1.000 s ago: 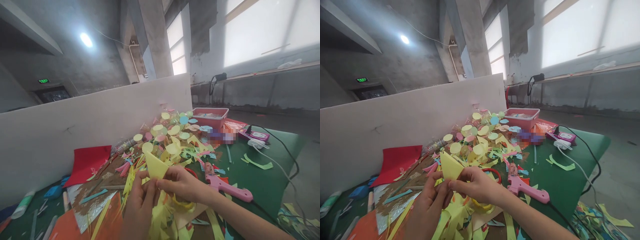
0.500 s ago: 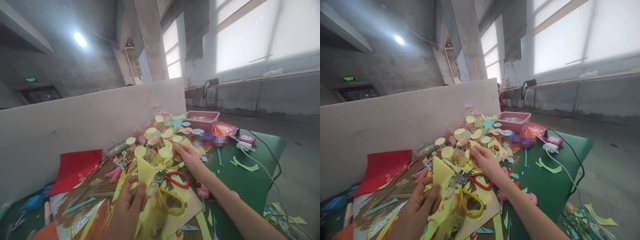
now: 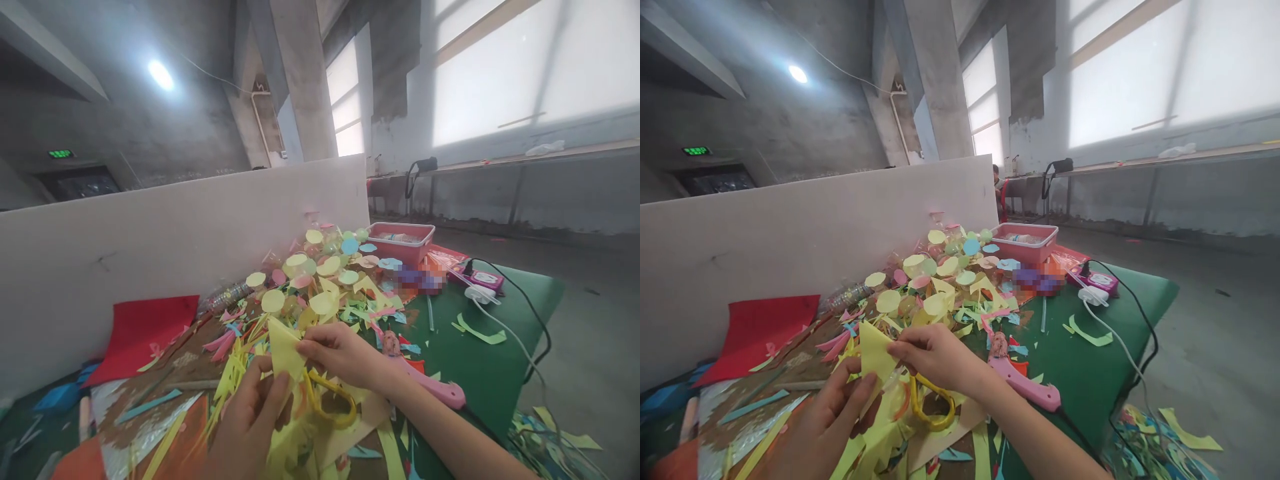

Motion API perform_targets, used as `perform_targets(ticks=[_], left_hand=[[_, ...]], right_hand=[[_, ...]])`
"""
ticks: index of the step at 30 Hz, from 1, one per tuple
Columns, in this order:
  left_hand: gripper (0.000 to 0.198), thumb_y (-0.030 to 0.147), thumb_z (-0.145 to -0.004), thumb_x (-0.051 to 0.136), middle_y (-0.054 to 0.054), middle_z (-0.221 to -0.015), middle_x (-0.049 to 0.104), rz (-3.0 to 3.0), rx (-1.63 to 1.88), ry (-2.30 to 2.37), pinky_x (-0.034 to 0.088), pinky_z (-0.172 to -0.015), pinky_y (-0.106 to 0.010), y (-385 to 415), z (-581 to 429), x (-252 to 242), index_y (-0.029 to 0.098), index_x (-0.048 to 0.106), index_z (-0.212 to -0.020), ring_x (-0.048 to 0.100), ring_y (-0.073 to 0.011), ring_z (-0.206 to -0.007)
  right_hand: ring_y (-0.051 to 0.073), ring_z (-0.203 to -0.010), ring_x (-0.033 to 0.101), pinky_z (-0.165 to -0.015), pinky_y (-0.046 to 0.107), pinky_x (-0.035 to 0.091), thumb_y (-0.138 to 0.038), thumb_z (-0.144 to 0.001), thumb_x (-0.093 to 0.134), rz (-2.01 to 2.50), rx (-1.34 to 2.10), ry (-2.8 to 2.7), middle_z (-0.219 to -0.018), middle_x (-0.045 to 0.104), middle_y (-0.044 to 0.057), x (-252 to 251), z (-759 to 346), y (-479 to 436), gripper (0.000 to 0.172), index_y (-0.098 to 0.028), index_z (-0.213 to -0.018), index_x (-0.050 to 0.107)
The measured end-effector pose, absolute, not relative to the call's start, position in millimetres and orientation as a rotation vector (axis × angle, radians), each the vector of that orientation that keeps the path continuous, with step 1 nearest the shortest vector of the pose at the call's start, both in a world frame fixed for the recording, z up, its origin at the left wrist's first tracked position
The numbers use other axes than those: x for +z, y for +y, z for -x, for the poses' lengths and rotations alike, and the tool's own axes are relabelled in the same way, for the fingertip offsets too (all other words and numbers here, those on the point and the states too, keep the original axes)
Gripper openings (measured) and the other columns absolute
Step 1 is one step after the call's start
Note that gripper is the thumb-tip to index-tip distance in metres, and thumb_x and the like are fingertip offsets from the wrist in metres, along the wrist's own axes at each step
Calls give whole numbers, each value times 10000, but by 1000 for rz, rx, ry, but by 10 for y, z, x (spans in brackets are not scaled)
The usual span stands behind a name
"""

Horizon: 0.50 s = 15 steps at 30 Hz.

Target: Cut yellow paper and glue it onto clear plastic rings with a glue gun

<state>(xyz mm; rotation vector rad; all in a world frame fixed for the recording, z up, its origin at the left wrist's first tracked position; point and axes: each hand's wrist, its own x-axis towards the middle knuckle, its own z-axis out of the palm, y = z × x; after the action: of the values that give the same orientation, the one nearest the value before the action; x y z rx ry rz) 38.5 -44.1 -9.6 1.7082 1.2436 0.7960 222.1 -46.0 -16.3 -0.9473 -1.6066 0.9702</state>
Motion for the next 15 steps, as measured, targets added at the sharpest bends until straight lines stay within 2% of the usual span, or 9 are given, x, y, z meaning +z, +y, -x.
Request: perform_targets(ticks=[6,12,15], left_hand=[[470,704,-705,575,73,-520,446,-1646,856,1311,301,-373,-200,-481,-372,-76,252,508,-816,389,-117,-442],[414,635,-695,634,32,-627,542,-1781,951,1296,442,-488,-221,-463,-375,-14,230,579,-760,502,-146,-559],[412,629,-666,660,19,-652,557,-1842,1014,1364,436,-478,-221,-420,-362,-13,227,601,-735,513,-160,-587]], right_hand=[[78,-531,389,-509,203,315,-402,-924,488,974,946,-1654,-566,443,-56,-155,-2193,-504,358,-185,-640,468],[72,-514,402,-497,200,317,-394,-915,492,996,984,-1633,-567,477,-51,-129,-2193,-516,357,-181,-628,483],[71,-497,390,-484,202,309,-409,-908,497,992,974,-1619,-555,470,-56,-129,-2189,-510,362,-185,-624,486]])
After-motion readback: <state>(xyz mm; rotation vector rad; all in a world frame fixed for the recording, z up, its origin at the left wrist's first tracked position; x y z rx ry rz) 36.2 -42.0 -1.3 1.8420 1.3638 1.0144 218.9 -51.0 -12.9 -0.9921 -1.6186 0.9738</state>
